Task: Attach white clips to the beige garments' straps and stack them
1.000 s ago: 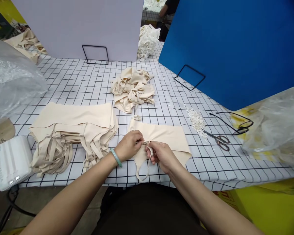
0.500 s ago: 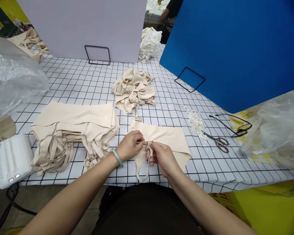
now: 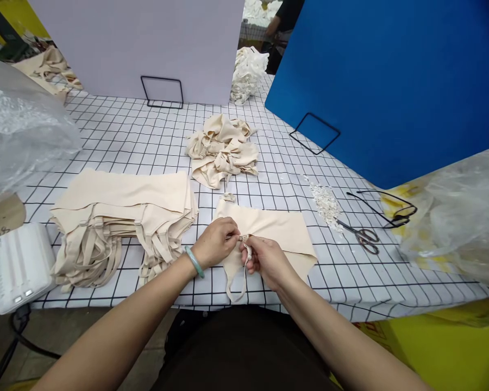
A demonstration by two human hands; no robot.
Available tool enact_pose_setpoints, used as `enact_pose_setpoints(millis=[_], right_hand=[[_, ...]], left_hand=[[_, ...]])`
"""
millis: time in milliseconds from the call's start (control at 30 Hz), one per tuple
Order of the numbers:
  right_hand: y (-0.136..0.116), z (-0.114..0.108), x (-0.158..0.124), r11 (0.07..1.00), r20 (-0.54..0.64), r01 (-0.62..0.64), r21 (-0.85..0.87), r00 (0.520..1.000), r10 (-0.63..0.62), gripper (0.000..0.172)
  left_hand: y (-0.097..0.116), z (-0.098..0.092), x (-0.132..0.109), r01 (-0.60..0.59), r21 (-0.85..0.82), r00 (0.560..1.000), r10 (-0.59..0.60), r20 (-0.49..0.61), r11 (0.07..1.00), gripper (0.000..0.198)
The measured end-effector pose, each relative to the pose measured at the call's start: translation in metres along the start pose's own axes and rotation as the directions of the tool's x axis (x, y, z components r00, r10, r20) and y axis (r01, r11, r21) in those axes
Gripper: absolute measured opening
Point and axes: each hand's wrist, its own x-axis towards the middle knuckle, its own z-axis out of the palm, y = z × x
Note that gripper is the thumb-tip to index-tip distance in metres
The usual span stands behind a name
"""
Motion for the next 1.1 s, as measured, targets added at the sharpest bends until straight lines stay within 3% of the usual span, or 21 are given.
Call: enact_pose_setpoints(millis=[433,600,767,900,967,1033,1100], right_hand=[[-0.007,0.0,0.004,0.996,0.088,-0.076,-0.052,0.993,0.08,0.021],[-0.004,-0.008,-0.015,0.988,0.2,-0.149,-0.042,0.968,0.155,0.023],[0.014,-0.021,-0.049,0.988,0.266,-0.147,-0.047,0.951,0.155,0.034],[0.034,-0.023,-0.074,0.963,0.329,-0.238,0.129,0.926,0.185,0.026],[0.043,-0.027,-0.085,0.925,0.352,-0.315,0.214,0.908,0.228,0.031],[0.049,-0.039,-0.093,0.921,0.283,-0.312,0.234,0.928,0.242,0.045],[0.046,-0.061,-0.092,0.979,0.098,-0.155,0.131,0.985,0.142,0.05]], left_hand=[[-0.001,0.002,0.0,-0.01,0.025,1.0,0.01,0.001,1.0,0.017],[-0.001,-0.004,-0.003,-0.072,0.074,0.996,0.069,0.05,0.995,0.019],[0.004,-0.013,-0.011,-0.185,0.308,0.983,0.171,0.072,0.933,0.032],[0.004,-0.011,-0.017,-0.146,0.527,0.987,0.089,0.133,0.837,0.04],[0.001,-0.01,-0.019,-0.139,0.561,0.986,0.061,0.154,0.816,0.045],[-0.001,-0.013,-0.018,-0.146,0.539,0.986,0.078,0.147,0.829,0.043],[-0.003,-0.02,-0.012,-0.104,0.521,0.995,0.088,0.054,0.847,0.039]])
